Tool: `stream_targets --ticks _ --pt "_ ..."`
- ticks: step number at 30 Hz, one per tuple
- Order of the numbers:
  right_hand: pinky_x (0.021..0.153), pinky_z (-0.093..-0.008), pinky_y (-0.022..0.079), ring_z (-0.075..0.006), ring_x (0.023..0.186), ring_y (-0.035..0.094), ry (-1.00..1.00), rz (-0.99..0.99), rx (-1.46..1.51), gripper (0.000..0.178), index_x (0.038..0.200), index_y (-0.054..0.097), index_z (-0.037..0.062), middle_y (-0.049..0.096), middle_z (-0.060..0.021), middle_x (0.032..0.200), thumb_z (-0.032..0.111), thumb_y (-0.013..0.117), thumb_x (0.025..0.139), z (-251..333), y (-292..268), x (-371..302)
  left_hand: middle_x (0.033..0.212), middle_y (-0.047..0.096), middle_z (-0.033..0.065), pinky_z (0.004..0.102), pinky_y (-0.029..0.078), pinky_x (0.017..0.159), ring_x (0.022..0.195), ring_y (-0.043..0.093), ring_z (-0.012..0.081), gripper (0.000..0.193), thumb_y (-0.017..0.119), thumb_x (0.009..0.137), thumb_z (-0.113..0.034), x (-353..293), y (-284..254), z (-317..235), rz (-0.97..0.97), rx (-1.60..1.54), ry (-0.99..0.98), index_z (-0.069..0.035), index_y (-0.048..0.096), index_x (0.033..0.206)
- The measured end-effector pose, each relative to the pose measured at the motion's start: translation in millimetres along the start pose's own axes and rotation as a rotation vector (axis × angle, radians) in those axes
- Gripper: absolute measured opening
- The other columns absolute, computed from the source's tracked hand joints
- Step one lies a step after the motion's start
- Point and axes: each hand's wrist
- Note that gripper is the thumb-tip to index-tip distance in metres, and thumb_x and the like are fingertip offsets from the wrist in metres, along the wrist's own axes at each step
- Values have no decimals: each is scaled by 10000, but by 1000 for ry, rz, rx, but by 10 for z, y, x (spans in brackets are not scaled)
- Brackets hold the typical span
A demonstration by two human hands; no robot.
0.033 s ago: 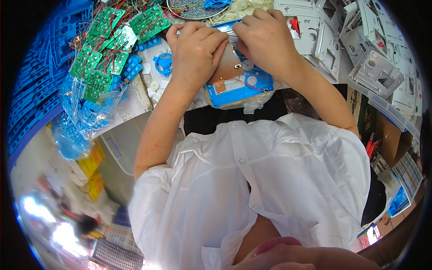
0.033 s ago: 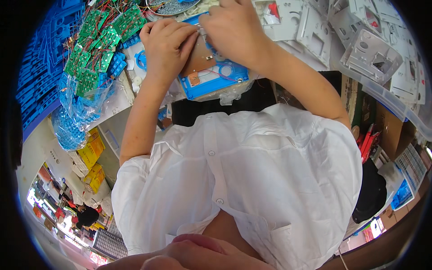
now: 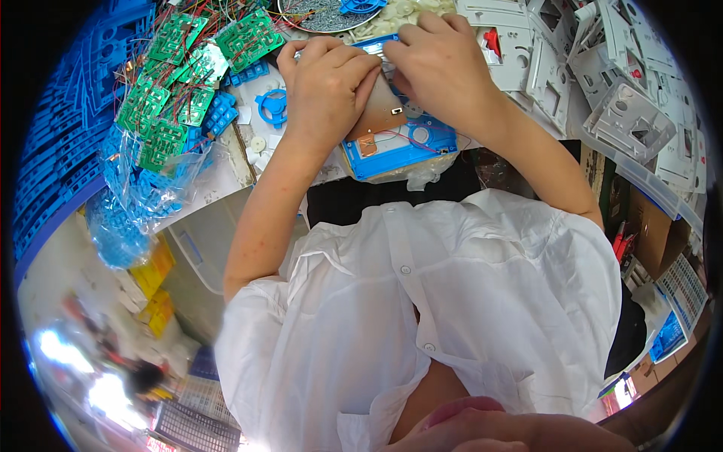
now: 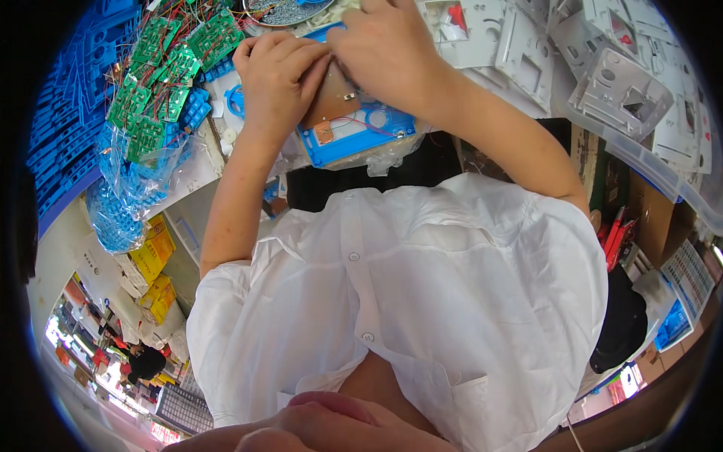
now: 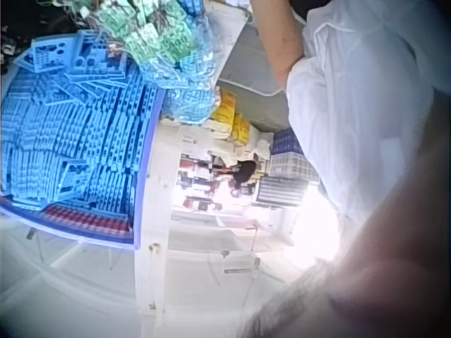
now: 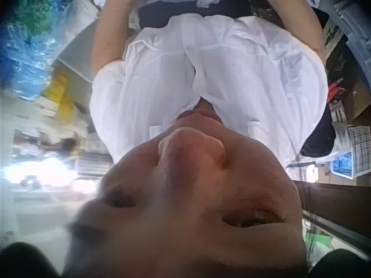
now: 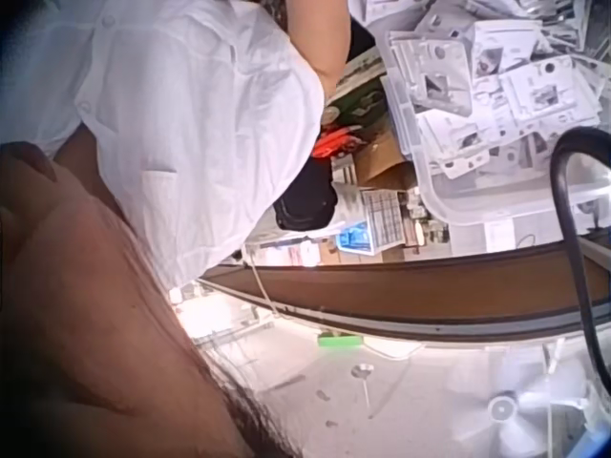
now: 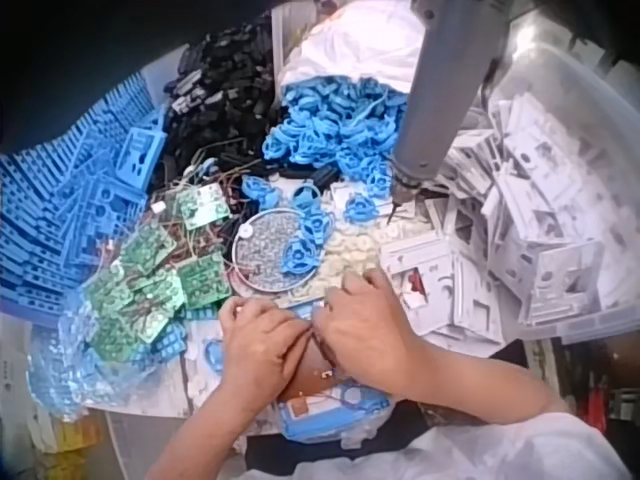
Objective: Assembling an electronic toy device by placing internal components and fastening the shell with an electric screwdriver.
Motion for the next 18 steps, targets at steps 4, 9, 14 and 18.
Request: stream_targets --ticks 4,9,14,18 --pt "872 -378 464 -214 998 590 -146 97 -110 159 858 718 144 643 -5 925 169 778 713 41 -82 67 939 712 -49 471 355 977 997 602 201 85 775 804 -205 53 -70 -1 82 72 19 -158 775 874" --pt "878 -384 464 -214 964 588 -231 164 200 160 875 720 129 625 -2 906 152 766 723 -183 -39 -29 933 697 -39 480 357 959 1009 585 226 67 767 807 -215 30 -67 66 86 -64 -27 -160 774 844" --pt "864 -392 466 -214 982 593 -341 83 357 179 895 725 121 640 4 932 115 772 722 -176 -160 -91 914 691 -32 476 362 934 996 586 237 61 768 809 -222 -11 10 61 49 -89 -62 -165 774 830" --pt "846 -379 478 -228 973 605 -283 -125 283 201 911 738 120 675 0 949 108 799 720 -174 -40 -149 914 693 -28 468 367 927 983 587 241 62 770 807 -228 -4 28 60 44 -83 -65 -171 775 830"
Point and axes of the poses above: each hand's wrist, its own x-axis towards the middle knuckle, its own y-axis out of the palm, z = x × y
